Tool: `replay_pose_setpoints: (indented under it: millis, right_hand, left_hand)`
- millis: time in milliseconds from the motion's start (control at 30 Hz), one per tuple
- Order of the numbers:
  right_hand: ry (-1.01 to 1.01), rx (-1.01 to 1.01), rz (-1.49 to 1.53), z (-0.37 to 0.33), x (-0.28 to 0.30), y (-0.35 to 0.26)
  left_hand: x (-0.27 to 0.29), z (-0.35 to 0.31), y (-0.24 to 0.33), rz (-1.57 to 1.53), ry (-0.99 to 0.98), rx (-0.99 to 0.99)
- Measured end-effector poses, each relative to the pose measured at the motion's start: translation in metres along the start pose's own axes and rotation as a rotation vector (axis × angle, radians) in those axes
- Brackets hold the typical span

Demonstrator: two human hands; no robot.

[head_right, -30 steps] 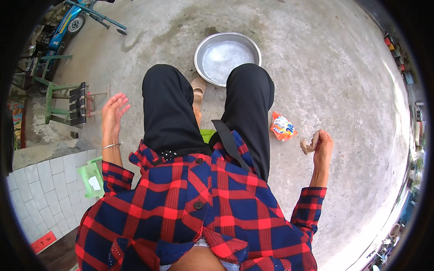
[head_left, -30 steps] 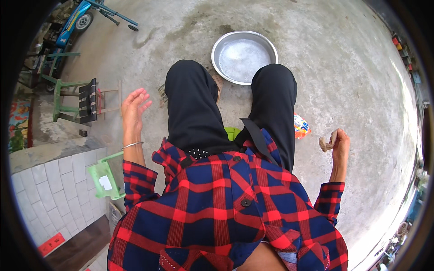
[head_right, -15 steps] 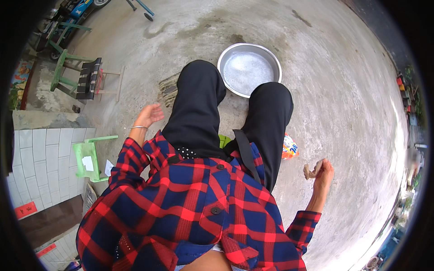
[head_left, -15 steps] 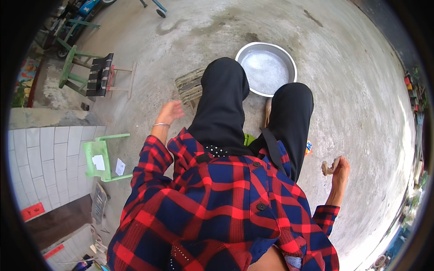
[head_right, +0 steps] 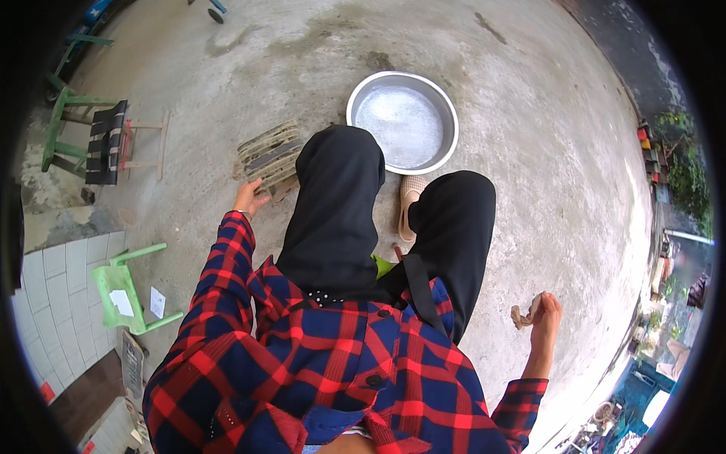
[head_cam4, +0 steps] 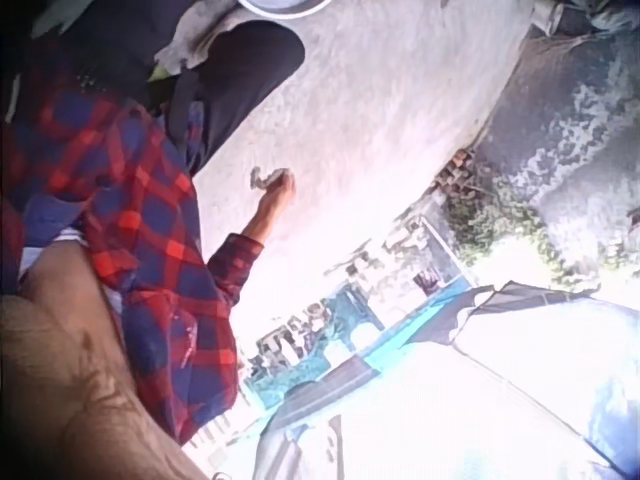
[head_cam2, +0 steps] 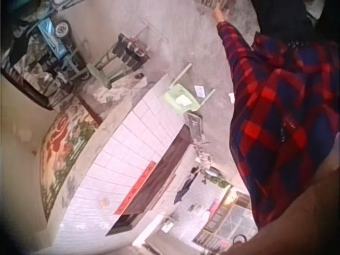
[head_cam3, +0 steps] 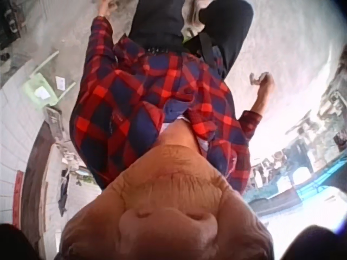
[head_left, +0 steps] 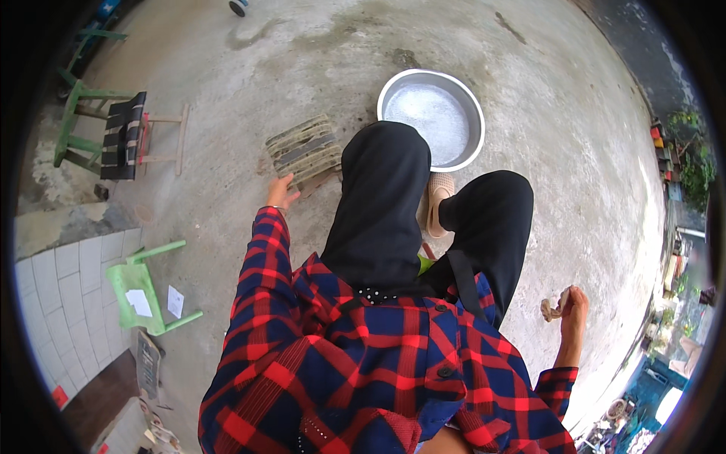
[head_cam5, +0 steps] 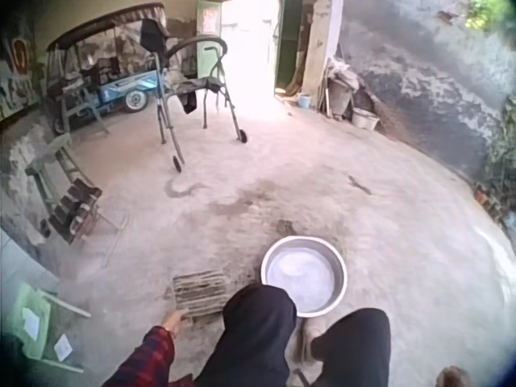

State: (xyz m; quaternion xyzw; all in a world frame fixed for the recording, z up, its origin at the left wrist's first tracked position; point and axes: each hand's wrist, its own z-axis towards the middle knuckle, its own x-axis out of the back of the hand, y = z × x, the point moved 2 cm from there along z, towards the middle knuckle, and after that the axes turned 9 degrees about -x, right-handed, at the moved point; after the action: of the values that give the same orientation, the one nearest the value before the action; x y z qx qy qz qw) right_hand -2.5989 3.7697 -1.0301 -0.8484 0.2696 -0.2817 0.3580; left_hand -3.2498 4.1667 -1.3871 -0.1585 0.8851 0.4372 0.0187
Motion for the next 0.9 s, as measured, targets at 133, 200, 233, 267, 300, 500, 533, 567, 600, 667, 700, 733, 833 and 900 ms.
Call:
replay_pose_setpoints:
  millis: [133,200,233,267,300,500,533,567,600,667,700,733,833,900]
  right_hand:
    - [0.025,-0.003,-0.008,-0.001,-0.009,-0.006]
    - [0.080,0.003,0.011,-0.008,0.000,-0.009]
    - [0.077,0.018,0.008,-0.013,0.000,-0.011]
    - [0.052,0.031,0.003,-0.015,-0.007,-0.016]
    - [0.022,0.041,0.004,-0.014,-0.014,-0.018]
    - [0.028,0.113,0.008,-0.019,-0.015,-0.023]
    - [0.016,0.128,0.003,-0.019,-0.015,-0.024]
    - [0.006,0.143,-0.001,-0.018,-0.017,-0.029]
    - [-0.001,0.164,-0.021,-0.011,-0.013,-0.033]
    - [0.006,0.220,-0.038,0.008,-0.010,-0.043]
    - [0.095,0.263,-0.143,-0.009,-0.028,-0.066]
    - [0.158,0.364,-0.276,-0.035,-0.024,-0.090]
    - [0.139,0.427,-0.279,-0.042,-0.045,-0.120]
    - [0.135,0.470,-0.251,-0.043,-0.039,-0.128]
  left_hand:
    - [0.019,0.031,-0.015,-0.005,0.156,0.072]
    - [0.003,0.021,-0.010,0.085,0.159,0.040]
    - [0.005,0.015,-0.003,0.134,0.167,0.013]
    - [0.042,0.023,-0.003,0.137,0.214,0.002]
    - [0.081,0.030,-0.001,0.146,0.263,-0.011]
    - [0.248,0.005,0.019,0.384,0.600,-0.001]
    - [0.269,0.003,0.038,0.423,0.659,-0.020]
    - [0.282,0.006,0.060,0.444,0.691,-0.052]
    - [0.286,0.011,0.088,0.434,0.691,-0.124]
    - [0.273,0.037,0.174,0.221,0.442,-0.287]
    - [0.221,0.032,0.204,0.247,0.395,-0.427]
    - [0.091,-0.030,0.227,0.275,0.135,-0.566]
    - [-0.083,-0.146,0.300,0.350,-0.269,-0.855]
    - [-0.160,-0.176,0.301,0.294,-0.486,-0.838]
